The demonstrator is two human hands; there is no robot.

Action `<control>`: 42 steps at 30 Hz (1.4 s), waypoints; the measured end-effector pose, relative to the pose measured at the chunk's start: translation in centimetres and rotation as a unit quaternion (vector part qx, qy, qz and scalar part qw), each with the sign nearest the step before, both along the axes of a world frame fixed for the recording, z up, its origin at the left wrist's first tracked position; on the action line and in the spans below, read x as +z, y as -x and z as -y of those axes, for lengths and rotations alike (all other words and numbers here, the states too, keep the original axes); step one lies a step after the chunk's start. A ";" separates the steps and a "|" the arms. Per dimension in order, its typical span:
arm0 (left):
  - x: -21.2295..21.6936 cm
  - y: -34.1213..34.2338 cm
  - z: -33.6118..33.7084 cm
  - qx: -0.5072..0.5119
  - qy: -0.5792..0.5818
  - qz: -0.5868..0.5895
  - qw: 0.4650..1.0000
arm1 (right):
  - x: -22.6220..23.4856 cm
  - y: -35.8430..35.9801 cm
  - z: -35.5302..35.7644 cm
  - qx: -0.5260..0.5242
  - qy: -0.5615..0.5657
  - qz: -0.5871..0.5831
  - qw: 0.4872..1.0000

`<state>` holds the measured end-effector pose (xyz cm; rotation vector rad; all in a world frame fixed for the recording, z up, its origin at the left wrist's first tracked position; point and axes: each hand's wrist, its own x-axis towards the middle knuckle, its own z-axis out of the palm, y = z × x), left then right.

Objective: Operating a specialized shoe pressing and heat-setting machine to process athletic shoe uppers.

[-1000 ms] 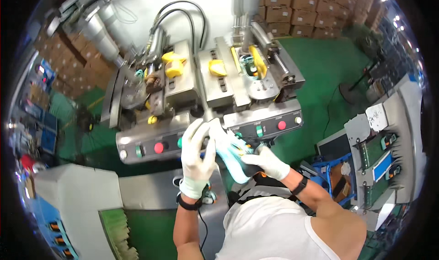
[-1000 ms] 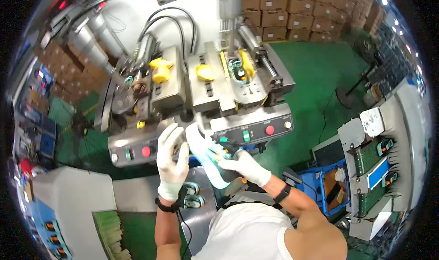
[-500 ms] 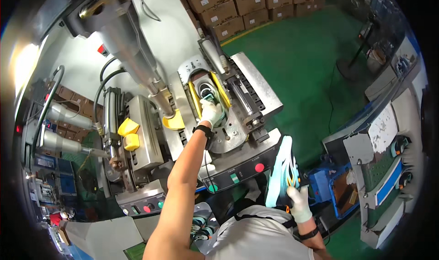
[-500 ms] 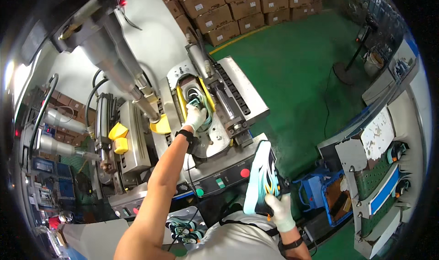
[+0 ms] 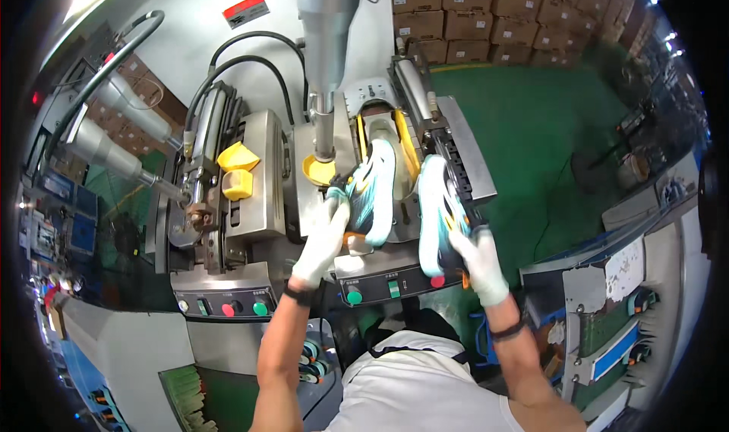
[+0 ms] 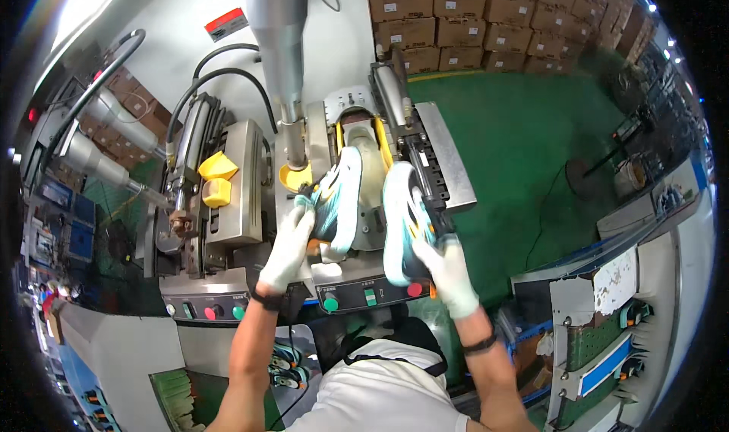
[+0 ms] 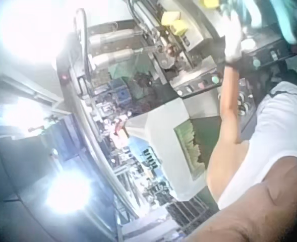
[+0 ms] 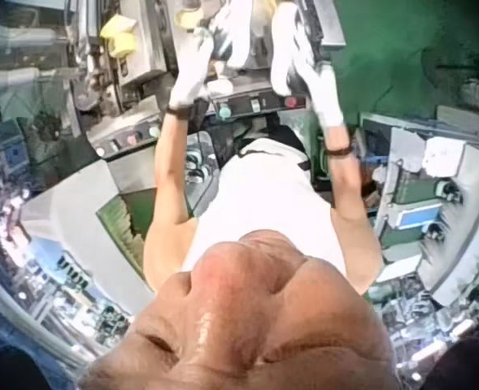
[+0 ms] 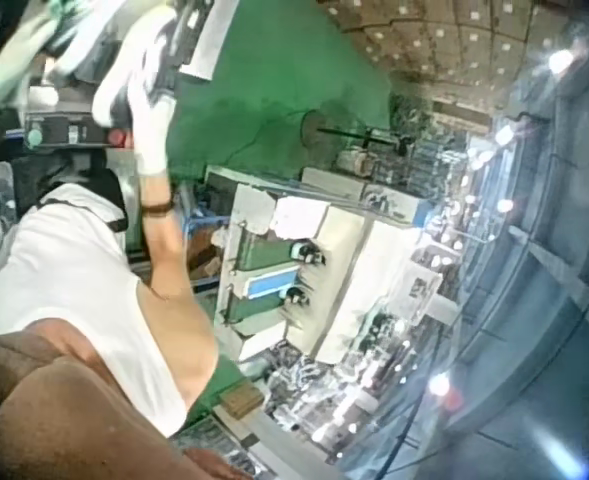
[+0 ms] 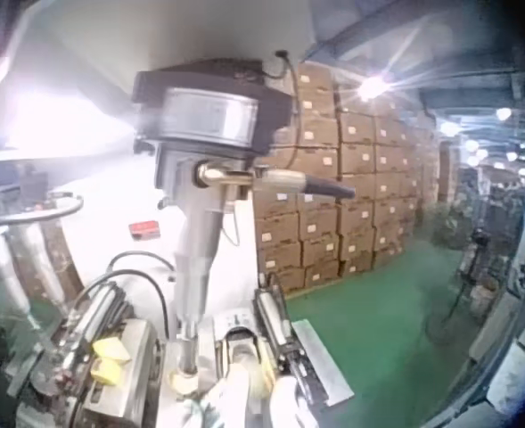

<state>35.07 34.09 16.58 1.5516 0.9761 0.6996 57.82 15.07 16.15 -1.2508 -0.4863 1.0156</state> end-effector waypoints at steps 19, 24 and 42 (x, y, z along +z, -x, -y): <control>-19.1 35.4 43.3 0.526 -0.012 -0.291 0.799 | -14.2 -7.4 -29.4 0.169 0.105 0.429 0.881; -30.5 28.6 40.7 0.658 0.166 -0.297 0.671 | -10.8 -1.6 -24.4 0.226 0.075 0.532 0.813; -32.0 57.7 42.5 0.667 0.003 -0.277 0.691 | -19.5 35.0 3.3 0.496 -0.066 0.659 0.562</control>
